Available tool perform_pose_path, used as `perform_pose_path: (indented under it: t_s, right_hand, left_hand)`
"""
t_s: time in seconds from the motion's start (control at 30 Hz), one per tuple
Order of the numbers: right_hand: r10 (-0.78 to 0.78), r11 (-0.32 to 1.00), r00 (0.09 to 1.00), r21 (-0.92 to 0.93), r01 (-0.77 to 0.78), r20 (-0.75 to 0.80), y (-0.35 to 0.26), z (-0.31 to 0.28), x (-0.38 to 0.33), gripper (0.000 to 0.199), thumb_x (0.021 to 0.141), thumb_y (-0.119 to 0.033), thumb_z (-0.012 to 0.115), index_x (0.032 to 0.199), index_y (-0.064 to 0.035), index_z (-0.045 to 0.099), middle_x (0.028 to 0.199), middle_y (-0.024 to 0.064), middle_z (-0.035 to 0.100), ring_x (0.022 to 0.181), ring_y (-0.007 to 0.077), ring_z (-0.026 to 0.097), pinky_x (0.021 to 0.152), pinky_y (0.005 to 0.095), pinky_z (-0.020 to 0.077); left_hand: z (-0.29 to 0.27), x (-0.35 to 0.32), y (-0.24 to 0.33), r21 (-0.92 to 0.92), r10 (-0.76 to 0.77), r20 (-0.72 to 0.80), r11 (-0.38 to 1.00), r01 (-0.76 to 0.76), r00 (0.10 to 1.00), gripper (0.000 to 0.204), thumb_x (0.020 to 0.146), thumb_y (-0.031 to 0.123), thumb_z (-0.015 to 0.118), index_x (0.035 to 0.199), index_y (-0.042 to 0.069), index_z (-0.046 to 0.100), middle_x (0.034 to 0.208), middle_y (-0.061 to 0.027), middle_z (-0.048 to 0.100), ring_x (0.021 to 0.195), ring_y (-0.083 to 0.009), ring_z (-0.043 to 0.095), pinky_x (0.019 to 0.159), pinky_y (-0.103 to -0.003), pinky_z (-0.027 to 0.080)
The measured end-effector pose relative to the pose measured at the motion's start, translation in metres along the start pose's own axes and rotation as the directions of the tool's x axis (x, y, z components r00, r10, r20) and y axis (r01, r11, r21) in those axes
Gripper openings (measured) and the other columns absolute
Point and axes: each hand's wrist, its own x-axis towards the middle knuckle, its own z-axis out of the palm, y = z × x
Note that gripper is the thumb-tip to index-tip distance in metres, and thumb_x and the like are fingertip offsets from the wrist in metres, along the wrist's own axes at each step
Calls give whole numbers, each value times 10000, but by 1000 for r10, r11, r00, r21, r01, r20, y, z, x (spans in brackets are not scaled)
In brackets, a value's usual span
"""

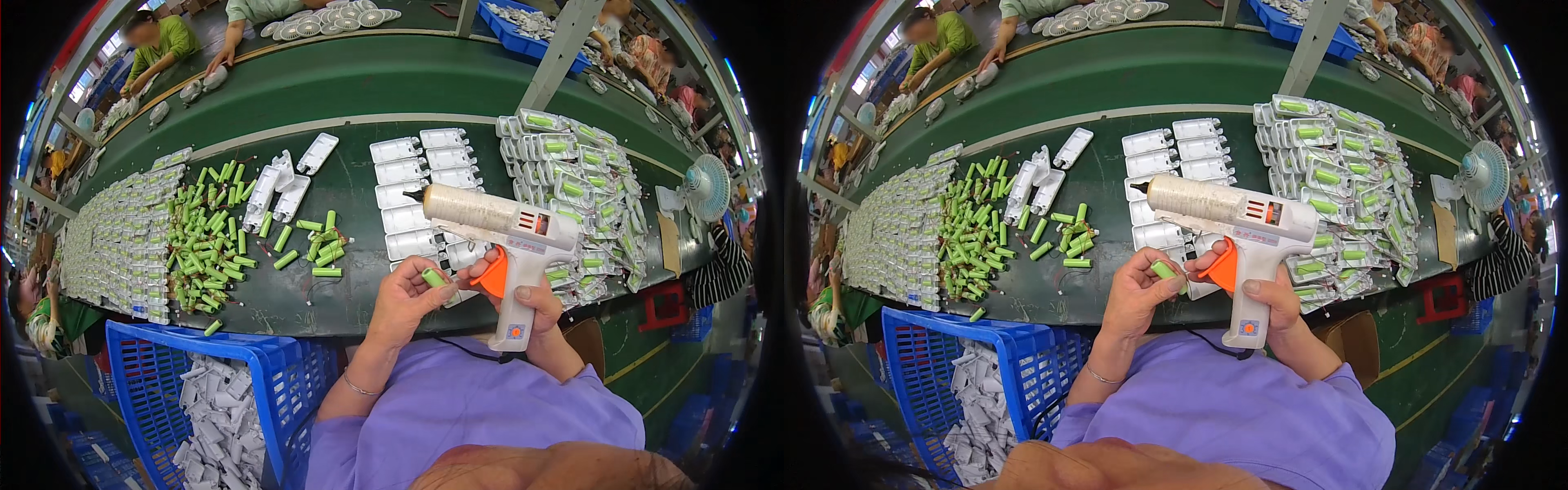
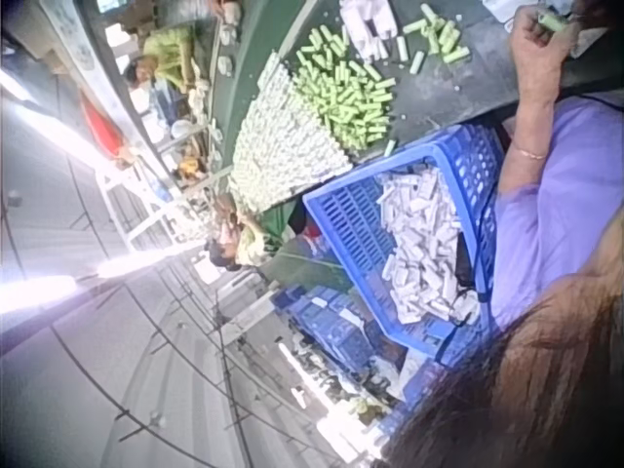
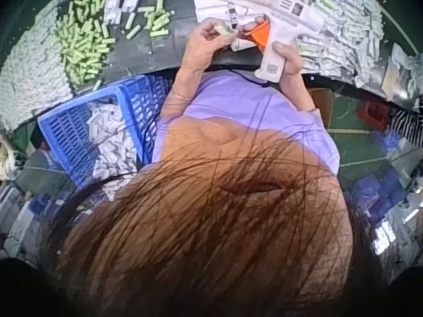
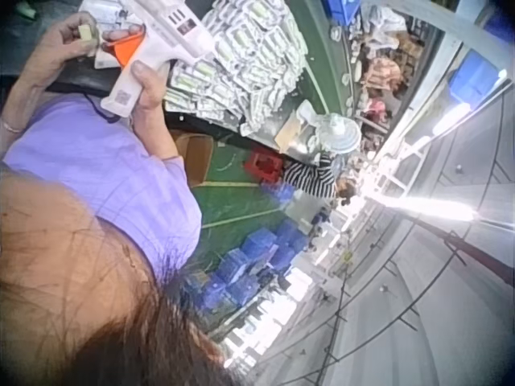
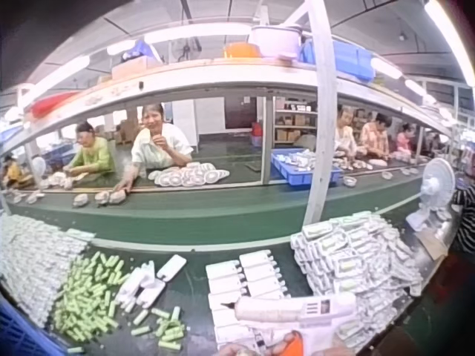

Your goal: Assembling electronic components into plastic housings using a hot glue gun on a production line.

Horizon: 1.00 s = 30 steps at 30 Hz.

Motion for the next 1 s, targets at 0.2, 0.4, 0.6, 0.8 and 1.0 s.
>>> perform_pose_path:
  t_s: [0.2,0.4,0.6,0.8,1.0]
  right_hand:
    - [57,998,998,23,-57,-14,1,-5,-7,617,726,-235,589,1249,50,430,1132,243,591,1145,389,564,995,530,443]
    - [61,990,998,126,-62,14,5,-12,-7,614,732,-231,597,1255,43,430,1142,235,574,1150,378,556,964,525,469]
    - [47,982,999,180,-50,21,7,-21,-4,604,750,-240,600,1268,22,432,1153,225,571,1157,373,549,983,524,440]
    - [-41,954,997,298,21,62,1,-33,9,585,763,-236,597,1280,-11,438,1199,184,553,1193,367,514,1006,554,400]
    - [-8,984,1000,177,6,8,-8,-15,-6,600,729,-232,616,1248,16,445,1146,210,572,1126,386,558,937,546,467]
  left_hand:
    - [5,1,0,-63,48,27,997,-46,998,258,852,7,682,994,30,468,916,-99,624,803,-176,665,571,-252,536]
    - [11,-1,-2,115,48,1,992,-48,999,284,844,-3,680,985,38,438,859,-99,617,706,-158,657,492,-207,481]
    - [15,0,0,313,-25,12,950,20,1000,355,825,50,727,1023,21,435,820,-59,624,666,-75,617,483,-192,437]
    - [9,-3,-8,323,-147,75,939,115,986,353,827,43,718,1097,-6,496,788,-43,628,613,-61,596,462,-200,426]
    - [12,-4,-2,552,36,-82,834,16,996,302,858,65,677,1137,6,579,792,-80,630,606,-119,610,491,-262,477]
